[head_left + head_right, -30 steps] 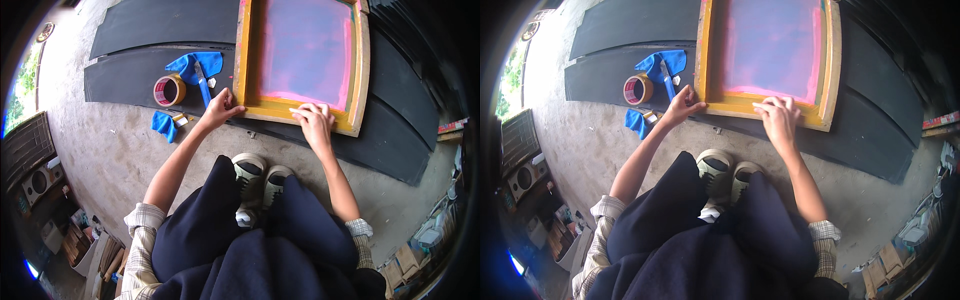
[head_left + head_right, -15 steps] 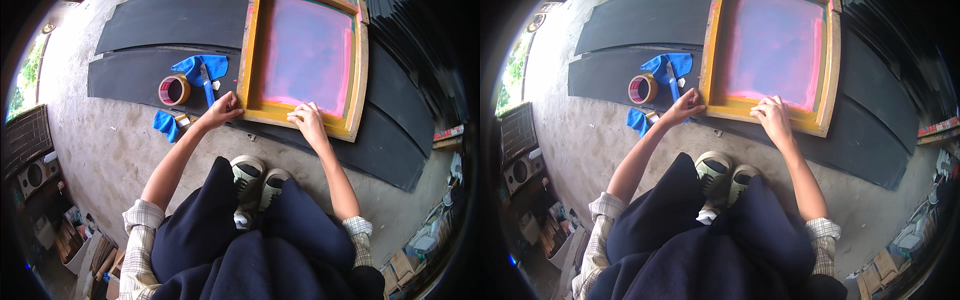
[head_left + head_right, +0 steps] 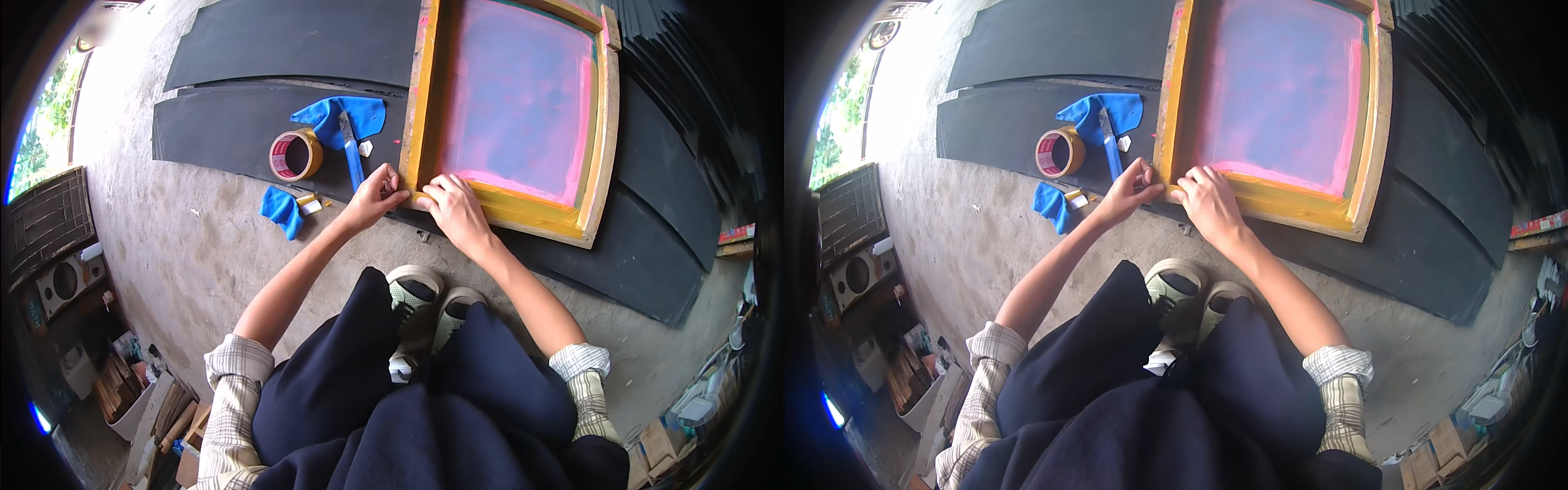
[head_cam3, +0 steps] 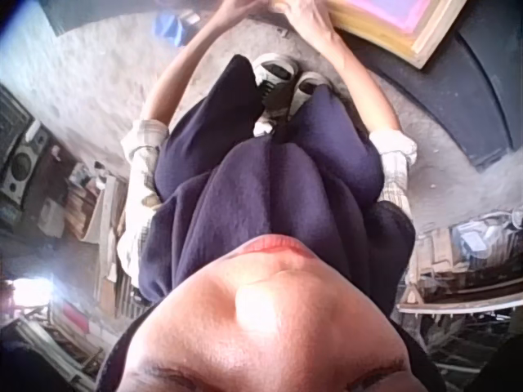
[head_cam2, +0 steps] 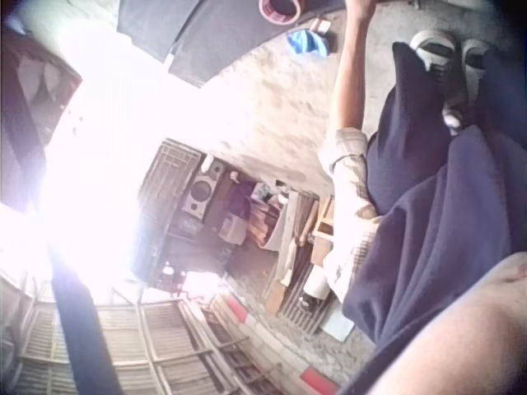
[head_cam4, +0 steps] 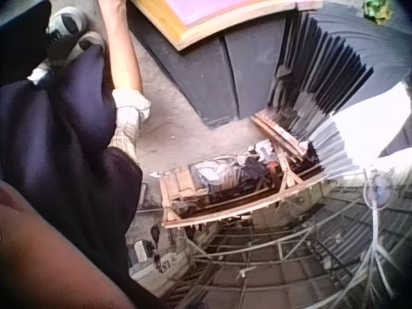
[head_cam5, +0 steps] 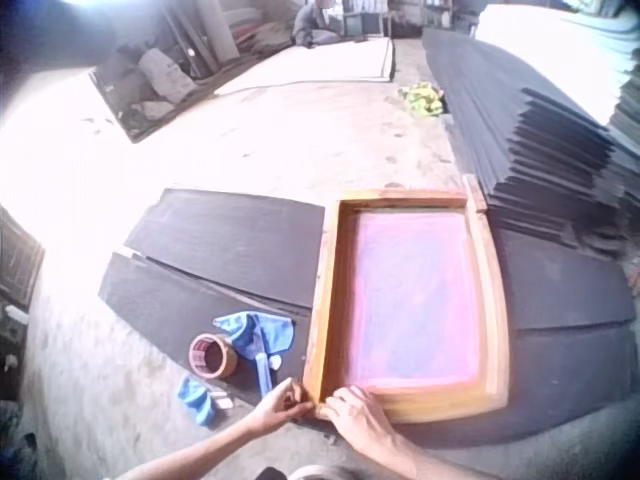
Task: The person sits on the floor and applies yellow masking tape to the edges of a wooden frame containing a pink screen. They use a utility knife to cut the tape and smooth it down with their fingers, repeating the process for each side of the frame.
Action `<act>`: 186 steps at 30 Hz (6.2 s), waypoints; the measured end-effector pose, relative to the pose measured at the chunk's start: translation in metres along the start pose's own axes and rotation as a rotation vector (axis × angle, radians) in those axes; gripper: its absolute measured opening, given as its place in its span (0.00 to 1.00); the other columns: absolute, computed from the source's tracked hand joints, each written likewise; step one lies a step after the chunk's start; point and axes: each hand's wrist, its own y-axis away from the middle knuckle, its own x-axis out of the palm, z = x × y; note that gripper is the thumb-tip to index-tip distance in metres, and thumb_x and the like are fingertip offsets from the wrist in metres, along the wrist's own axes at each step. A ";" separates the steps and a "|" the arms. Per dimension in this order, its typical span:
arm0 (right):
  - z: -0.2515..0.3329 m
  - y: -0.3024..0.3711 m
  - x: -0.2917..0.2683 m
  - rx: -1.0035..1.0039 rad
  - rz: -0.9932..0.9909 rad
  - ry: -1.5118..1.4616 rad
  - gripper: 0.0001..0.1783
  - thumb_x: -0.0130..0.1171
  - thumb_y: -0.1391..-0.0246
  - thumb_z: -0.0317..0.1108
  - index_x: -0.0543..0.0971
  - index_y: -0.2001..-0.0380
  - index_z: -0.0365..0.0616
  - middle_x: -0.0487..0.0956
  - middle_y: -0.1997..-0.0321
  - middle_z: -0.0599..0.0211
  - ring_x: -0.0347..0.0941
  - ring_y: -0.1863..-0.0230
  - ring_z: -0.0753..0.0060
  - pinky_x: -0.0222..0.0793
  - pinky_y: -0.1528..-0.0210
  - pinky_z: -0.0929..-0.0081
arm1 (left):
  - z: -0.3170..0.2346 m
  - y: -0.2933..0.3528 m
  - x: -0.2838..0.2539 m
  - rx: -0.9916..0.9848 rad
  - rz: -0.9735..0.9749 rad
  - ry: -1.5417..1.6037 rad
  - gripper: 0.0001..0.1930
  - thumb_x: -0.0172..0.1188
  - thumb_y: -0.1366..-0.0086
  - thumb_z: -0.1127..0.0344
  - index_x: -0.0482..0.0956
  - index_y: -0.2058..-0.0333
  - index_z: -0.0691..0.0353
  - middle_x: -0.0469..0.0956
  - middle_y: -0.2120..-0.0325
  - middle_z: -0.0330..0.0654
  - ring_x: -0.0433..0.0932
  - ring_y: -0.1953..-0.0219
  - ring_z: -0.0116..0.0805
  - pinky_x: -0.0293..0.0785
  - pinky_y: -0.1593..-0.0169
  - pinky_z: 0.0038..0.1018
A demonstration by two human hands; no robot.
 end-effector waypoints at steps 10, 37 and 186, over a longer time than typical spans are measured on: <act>-0.046 0.011 -0.082 0.502 0.317 -0.066 0.13 0.65 0.56 0.36 0.75 0.78 0.35 0.74 0.73 0.61 0.70 0.64 0.60 0.65 0.59 0.64 | -0.004 0.002 -0.006 -0.141 0.077 0.075 0.14 0.59 0.38 0.69 0.58 0.69 0.56 0.62 0.73 0.29 0.64 0.69 0.15 0.64 0.69 0.16; -0.040 -0.069 -0.019 0.087 0.128 0.182 0.22 0.64 0.58 0.29 0.66 0.61 0.43 0.71 0.61 0.60 0.68 0.54 0.62 0.64 0.55 0.61 | -0.015 -0.005 -0.010 -0.191 0.124 0.010 0.15 0.59 0.38 0.67 0.58 0.69 0.57 0.58 0.73 0.31 0.64 0.70 0.17 0.66 0.69 0.18; -0.155 0.124 -0.134 0.389 -0.654 0.230 0.21 0.49 0.43 0.29 0.64 0.46 0.41 0.68 0.49 0.55 0.62 0.46 0.54 0.52 0.43 0.58 | -0.083 -0.086 0.206 0.202 0.268 -0.464 0.09 0.67 0.50 0.67 0.76 0.77 0.64 0.72 0.79 0.40 0.71 0.78 0.29 0.69 0.71 0.27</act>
